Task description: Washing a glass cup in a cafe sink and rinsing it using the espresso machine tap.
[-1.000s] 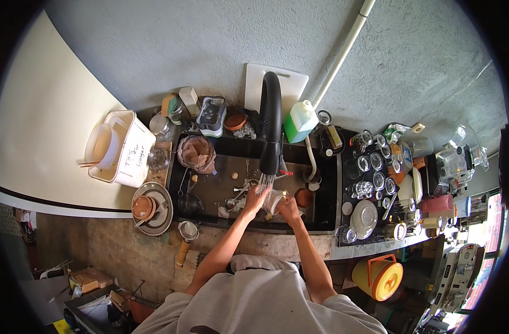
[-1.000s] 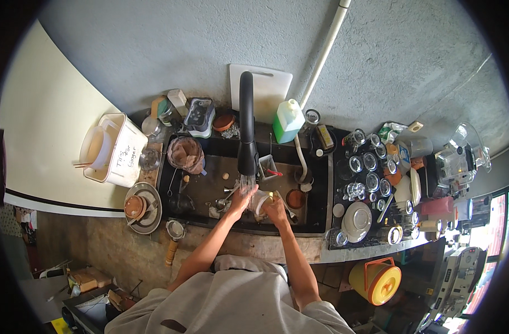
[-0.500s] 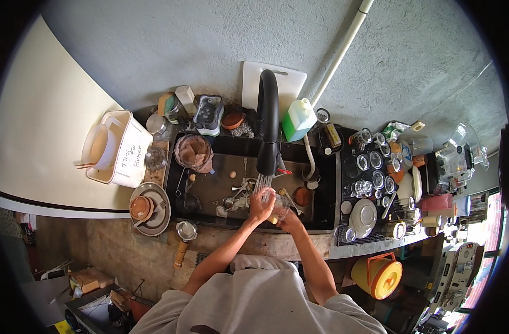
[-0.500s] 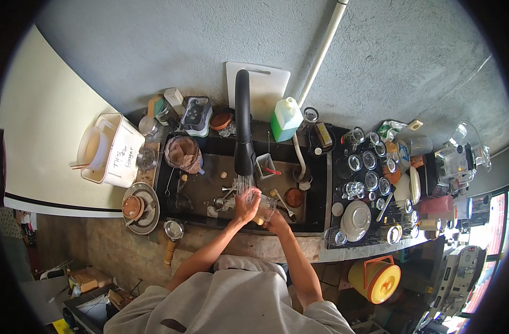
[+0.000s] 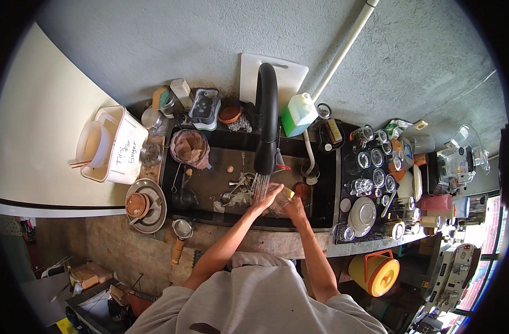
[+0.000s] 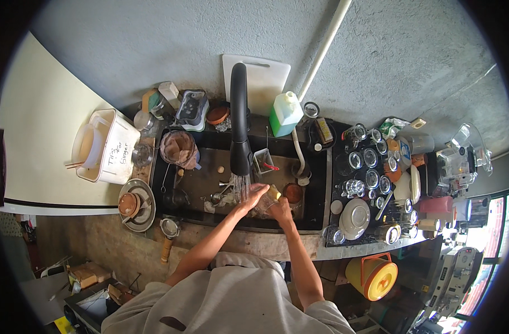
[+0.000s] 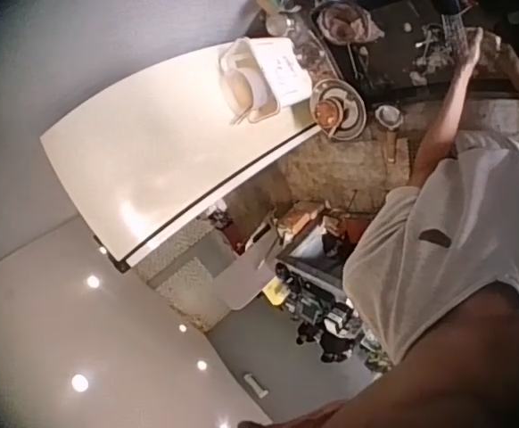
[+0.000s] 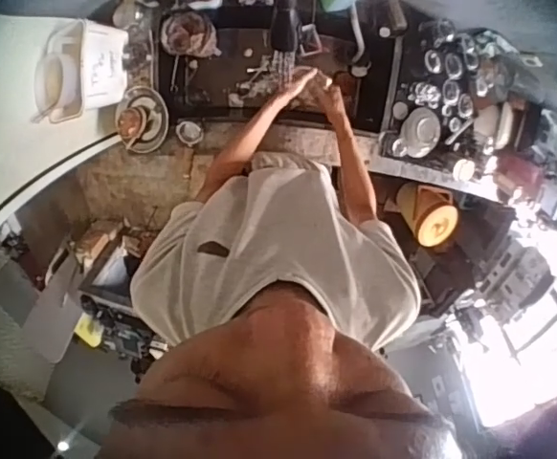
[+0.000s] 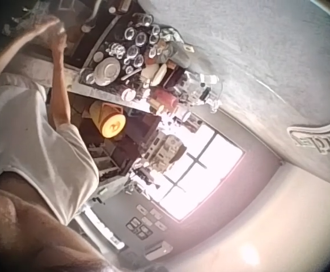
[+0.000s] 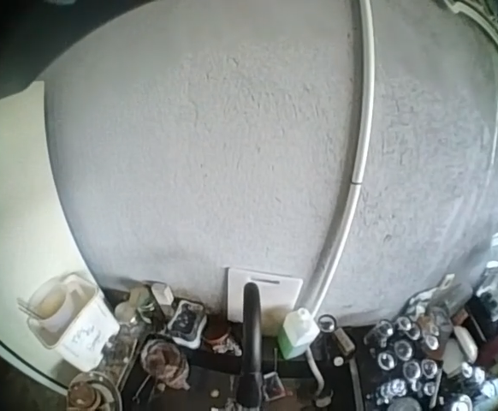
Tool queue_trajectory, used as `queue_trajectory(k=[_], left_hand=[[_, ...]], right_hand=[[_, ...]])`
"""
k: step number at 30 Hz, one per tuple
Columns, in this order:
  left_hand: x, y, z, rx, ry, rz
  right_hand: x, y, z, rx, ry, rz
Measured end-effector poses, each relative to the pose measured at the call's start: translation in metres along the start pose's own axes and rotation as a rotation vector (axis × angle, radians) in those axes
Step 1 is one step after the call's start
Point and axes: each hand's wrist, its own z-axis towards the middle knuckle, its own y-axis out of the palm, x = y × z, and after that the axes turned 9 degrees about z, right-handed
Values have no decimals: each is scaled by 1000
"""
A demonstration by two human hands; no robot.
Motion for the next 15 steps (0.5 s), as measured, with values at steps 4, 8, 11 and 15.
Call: queue_trajectory(k=[4,8,11,15], left_hand=[[11,26,-6,138,130,-1],[8,23,-5,144,177,-255],[-6,39,16,128,-4,-387],[-20,34,26,85,-216,-333]], right_hand=[[62,-4,19,-293,227,1228],[-14,-5,-18,-333,338,1173],[-22,8,-16,157,111,729],[12,-6,0,-26,585,834]])
